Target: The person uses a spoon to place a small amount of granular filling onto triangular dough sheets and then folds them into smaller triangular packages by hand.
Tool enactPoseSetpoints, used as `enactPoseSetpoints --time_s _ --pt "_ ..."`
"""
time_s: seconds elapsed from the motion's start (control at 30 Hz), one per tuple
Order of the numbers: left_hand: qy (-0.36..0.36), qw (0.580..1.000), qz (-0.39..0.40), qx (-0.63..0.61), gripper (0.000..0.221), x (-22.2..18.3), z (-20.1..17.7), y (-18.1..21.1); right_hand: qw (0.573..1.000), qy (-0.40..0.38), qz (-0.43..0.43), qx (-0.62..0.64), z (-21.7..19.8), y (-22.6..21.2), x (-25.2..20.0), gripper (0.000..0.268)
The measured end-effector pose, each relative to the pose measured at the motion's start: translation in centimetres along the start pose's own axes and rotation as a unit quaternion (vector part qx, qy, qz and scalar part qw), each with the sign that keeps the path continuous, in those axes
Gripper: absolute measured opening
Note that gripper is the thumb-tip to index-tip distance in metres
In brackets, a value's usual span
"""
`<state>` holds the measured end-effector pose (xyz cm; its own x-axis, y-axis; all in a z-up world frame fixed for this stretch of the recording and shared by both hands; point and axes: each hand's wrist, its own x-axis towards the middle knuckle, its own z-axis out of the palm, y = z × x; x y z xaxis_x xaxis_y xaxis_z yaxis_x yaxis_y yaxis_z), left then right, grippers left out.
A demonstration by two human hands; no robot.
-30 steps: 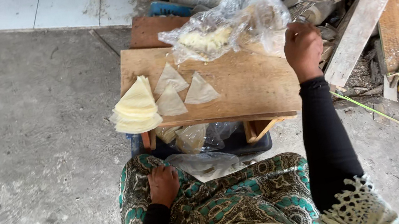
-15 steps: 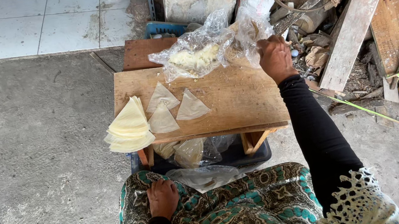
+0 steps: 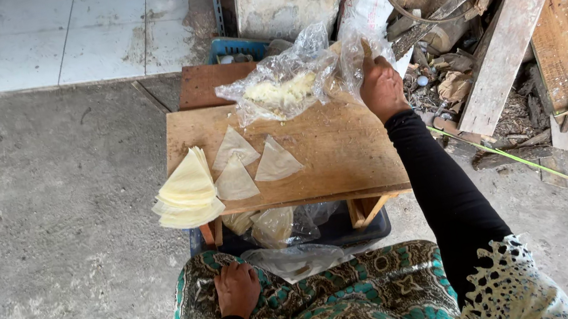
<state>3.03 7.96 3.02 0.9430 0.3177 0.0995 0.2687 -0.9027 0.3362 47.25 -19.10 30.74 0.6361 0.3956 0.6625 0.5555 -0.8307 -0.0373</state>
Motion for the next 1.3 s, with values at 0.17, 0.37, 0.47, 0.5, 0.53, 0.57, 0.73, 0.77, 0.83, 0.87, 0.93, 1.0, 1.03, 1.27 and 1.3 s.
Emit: enactPoseSetpoints --time_s 0.17,0.37,0.47,0.5,0.53,0.57,0.73,0.77,0.83,0.87,0.93,1.0,1.03,1.27,1.3 --pt "-0.013 1.0 -0.007 0.001 0.022 0.2 -0.3 0.0 0.988 0.068 0.023 0.139 -0.8 0.7 -0.4 0.009" --pt "-0.027 0.999 -0.017 0.005 0.022 0.4 -0.3 0.1 0.954 0.08 0.146 0.248 -0.9 3.2 -1.9 0.014" --pt "-0.032 0.999 -0.022 0.01 0.02 0.6 -0.2 0.2 0.931 0.09 0.217 0.279 -0.8 3.9 -2.7 0.016" --pt "-0.025 0.999 -0.02 0.009 0.019 0.6 -0.1 0.1 0.917 0.086 0.253 0.295 -0.7 4.0 -2.9 0.017" --pt "-0.023 1.0 -0.018 0.008 0.019 0.7 0.0 0.1 0.902 0.082 0.289 0.31 -0.6 4.1 -3.1 0.017" --pt "-0.022 1.0 -0.017 0.008 0.019 0.6 0.0 0.1 0.874 0.088 0.306 0.368 -0.7 4.2 -3.3 0.017" --pt "-0.011 1.0 -0.014 0.015 0.021 0.5 -0.3 0.1 0.764 0.092 0.38 0.513 -4.2 3.7 -4.1 0.014" --pt "0.002 1.0 -0.007 0.013 0.022 0.3 -0.4 0.0 0.777 0.098 0.372 0.498 -5.5 3.4 -4.4 0.013" --pt "0.026 1.0 0.006 0.011 0.022 0.0 -0.5 0.2 0.801 0.108 0.357 0.468 -8.3 2.5 -5.2 0.012" --pt "0.035 0.999 0.012 0.012 0.022 0.1 -0.6 0.1 0.797 0.103 0.352 0.48 -9.8 2.0 -5.7 0.01" --pt "0.041 0.999 0.017 0.006 0.022 0.1 -0.7 0.1 0.779 0.092 0.333 0.523 -12.6 0.9 -6.9 0.01" --pt "0.035 0.999 0.012 -0.006 0.024 0.0 -0.6 0.0 0.749 0.079 0.303 0.584 -14.8 -0.8 -8.2 0.011" --pt "0.04 0.999 0.016 -0.006 0.022 0.1 -0.6 0.0 0.747 0.055 0.313 0.584 -15.6 -1.7 -8.7 0.012" --pt "0.031 0.999 0.015 -0.006 0.022 -0.3 -1.0 0.6 0.792 -0.132 0.279 0.528 -12.8 -9.7 -12.4 0.016" --pt "0.04 0.999 0.017 -0.008 0.022 -0.4 -1.1 0.7 0.771 -0.136 0.272 0.559 -11.8 -10.6 -12.6 0.015"
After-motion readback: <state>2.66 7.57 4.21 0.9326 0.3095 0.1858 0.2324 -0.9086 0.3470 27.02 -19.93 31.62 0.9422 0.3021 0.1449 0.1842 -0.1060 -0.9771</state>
